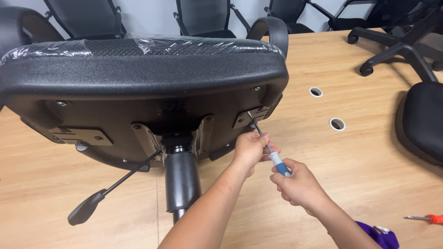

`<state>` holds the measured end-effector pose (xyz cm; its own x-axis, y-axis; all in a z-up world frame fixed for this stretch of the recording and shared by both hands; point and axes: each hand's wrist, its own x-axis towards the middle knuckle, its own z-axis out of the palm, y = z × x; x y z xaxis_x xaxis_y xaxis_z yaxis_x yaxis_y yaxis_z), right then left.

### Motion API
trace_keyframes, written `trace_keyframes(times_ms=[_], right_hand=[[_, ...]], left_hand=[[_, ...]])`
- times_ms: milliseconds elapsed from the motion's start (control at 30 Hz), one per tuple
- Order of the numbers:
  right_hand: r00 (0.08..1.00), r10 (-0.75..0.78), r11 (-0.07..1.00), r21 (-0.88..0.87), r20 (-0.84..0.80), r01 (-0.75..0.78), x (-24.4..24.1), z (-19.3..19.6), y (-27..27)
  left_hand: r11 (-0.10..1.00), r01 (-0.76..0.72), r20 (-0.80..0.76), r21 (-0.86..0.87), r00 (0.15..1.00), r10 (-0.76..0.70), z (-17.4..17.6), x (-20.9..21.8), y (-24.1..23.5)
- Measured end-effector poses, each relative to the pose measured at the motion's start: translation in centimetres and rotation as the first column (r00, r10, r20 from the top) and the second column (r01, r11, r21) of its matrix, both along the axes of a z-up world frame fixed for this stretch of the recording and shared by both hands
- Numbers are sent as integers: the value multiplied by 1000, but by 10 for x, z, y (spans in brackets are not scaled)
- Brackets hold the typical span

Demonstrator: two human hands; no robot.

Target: The person uses a screwdriver to drive screws into the mounting plate under an office chair seat, attaching the seat to the gas lift base, working on several screws around the mechanism. They then lift the partially assembled chair upright and place it on the table.

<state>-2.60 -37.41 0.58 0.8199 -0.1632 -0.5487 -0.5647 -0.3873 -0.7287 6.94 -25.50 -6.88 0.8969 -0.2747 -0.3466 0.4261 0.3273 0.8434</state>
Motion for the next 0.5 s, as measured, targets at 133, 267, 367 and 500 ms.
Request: trace_keyframes(times_ms=[133,267,367,500], right_hand=[[973,188,887,-449,135,-109,-4,-13,-1],[942,304,788,-593,144,-163,3,-21,-4],[987,136,985,-118,80,-126,6,-31,-20],[996,5,835,549,-92,47,10,-39,-34]], left_hand=[[996,-32,-14,-83,999,31,-10,6,-9],[997,-61,-78,-51,995,57,-8,6,-7],[998,-54,-74,-30,996,52,-7,5,-5],[999,-31,-56,-13,998,30,-5,7,-7]])
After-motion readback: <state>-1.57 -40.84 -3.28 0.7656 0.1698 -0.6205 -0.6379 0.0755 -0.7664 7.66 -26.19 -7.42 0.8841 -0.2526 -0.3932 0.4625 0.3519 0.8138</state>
